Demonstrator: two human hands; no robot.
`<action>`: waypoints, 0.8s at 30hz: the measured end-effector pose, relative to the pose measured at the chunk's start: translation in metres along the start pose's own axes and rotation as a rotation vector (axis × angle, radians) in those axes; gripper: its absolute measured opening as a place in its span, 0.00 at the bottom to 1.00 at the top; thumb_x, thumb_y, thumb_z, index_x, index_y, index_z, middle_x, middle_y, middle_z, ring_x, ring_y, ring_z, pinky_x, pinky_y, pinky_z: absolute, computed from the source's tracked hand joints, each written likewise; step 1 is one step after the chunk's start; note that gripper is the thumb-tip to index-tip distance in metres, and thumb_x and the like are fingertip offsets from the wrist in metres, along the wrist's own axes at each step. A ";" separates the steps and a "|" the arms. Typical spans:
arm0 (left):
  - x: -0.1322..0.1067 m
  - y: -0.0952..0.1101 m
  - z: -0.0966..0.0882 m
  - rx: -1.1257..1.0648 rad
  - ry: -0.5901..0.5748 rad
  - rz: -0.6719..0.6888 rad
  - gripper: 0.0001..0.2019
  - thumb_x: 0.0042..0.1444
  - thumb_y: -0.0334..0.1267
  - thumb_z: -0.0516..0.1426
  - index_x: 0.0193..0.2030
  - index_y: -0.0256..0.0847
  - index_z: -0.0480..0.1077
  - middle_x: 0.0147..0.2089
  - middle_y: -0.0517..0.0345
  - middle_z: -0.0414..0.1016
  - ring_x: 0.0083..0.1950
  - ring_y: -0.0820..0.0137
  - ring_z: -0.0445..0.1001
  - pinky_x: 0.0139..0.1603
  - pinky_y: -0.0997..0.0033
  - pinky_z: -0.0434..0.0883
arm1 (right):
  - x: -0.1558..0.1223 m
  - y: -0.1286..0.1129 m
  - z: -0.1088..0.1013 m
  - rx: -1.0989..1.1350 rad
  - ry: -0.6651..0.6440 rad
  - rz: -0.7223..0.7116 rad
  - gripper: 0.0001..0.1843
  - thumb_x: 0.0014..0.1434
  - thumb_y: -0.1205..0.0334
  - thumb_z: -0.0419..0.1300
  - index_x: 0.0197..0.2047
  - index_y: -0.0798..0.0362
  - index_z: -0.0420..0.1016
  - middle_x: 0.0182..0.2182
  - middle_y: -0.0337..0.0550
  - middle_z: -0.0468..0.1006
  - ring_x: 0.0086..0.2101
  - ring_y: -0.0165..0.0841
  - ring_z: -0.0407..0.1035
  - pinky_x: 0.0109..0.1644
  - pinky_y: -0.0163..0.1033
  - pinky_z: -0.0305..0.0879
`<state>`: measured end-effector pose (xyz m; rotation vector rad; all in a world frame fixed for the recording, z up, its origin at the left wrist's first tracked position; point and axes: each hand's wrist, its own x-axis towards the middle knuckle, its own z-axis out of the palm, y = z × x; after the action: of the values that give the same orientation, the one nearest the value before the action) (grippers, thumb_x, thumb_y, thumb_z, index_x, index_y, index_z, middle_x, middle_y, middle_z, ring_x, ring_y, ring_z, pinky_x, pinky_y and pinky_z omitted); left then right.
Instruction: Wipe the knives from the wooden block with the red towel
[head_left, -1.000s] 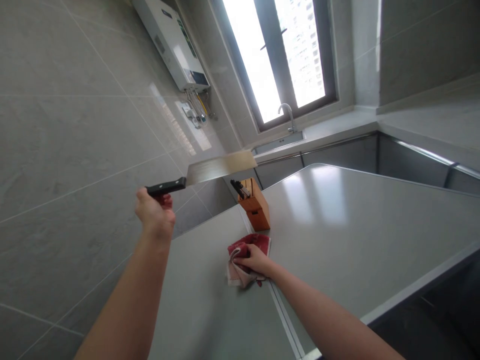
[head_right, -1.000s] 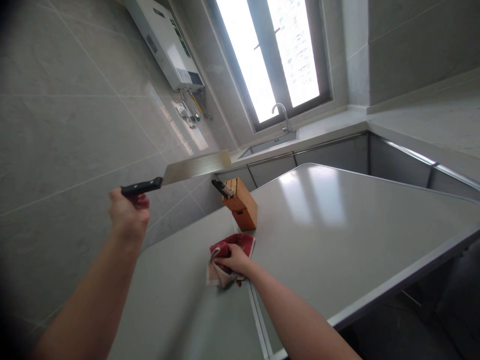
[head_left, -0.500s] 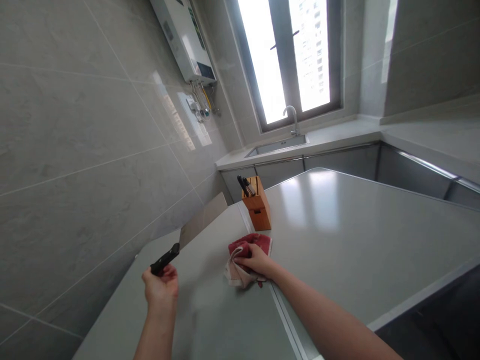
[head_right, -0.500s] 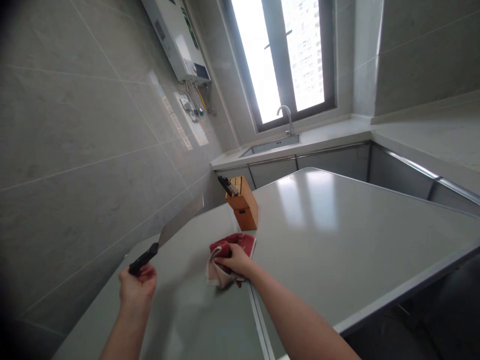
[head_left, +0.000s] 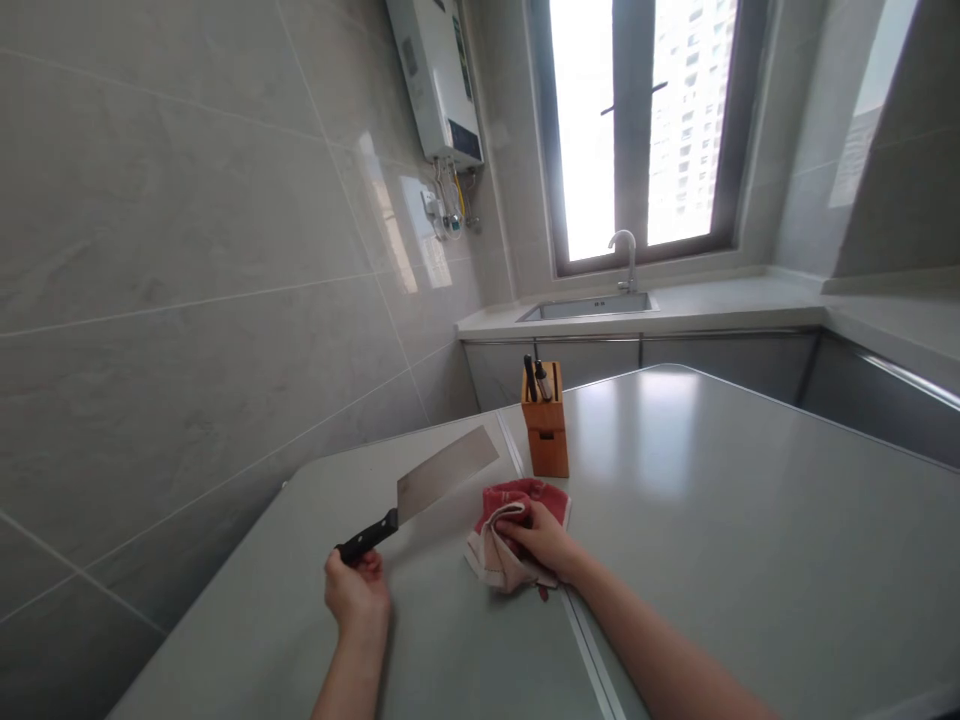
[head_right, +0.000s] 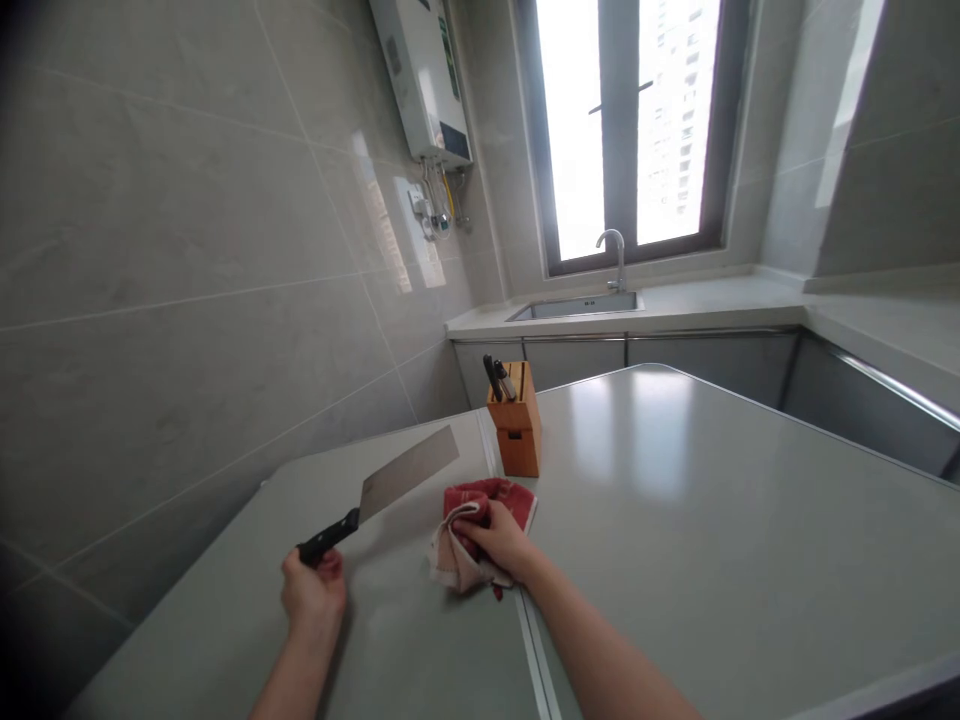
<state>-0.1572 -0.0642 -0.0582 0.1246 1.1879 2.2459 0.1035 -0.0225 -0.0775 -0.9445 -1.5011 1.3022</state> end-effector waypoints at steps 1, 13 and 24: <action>-0.001 -0.001 0.000 0.002 0.011 0.003 0.03 0.47 0.33 0.51 0.26 0.40 0.58 0.19 0.68 0.59 0.16 0.79 0.59 0.17 0.80 0.61 | 0.000 0.000 0.000 0.004 0.000 -0.003 0.18 0.47 0.53 0.63 0.37 0.56 0.72 0.35 0.44 0.77 0.38 0.39 0.70 0.44 0.42 0.64; -0.010 -0.020 0.005 0.073 -0.024 0.099 0.07 0.47 0.38 0.54 0.29 0.38 0.62 0.19 0.69 0.63 0.15 0.79 0.61 0.17 0.80 0.60 | 0.001 -0.006 0.003 0.110 0.064 -0.007 0.19 0.46 0.49 0.62 0.35 0.56 0.74 0.34 0.45 0.78 0.38 0.39 0.69 0.46 0.43 0.62; -0.006 -0.018 0.004 0.013 -0.043 0.113 0.05 0.50 0.37 0.52 0.30 0.38 0.61 0.20 0.68 0.63 0.16 0.79 0.62 0.18 0.79 0.60 | 0.002 -0.005 0.001 0.355 0.083 0.039 0.18 0.47 0.49 0.63 0.35 0.55 0.74 0.33 0.44 0.78 0.37 0.37 0.70 0.44 0.42 0.63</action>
<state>-0.1430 -0.0568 -0.0686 0.2494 1.2002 2.3213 0.1024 -0.0220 -0.0720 -0.7883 -1.1435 1.4786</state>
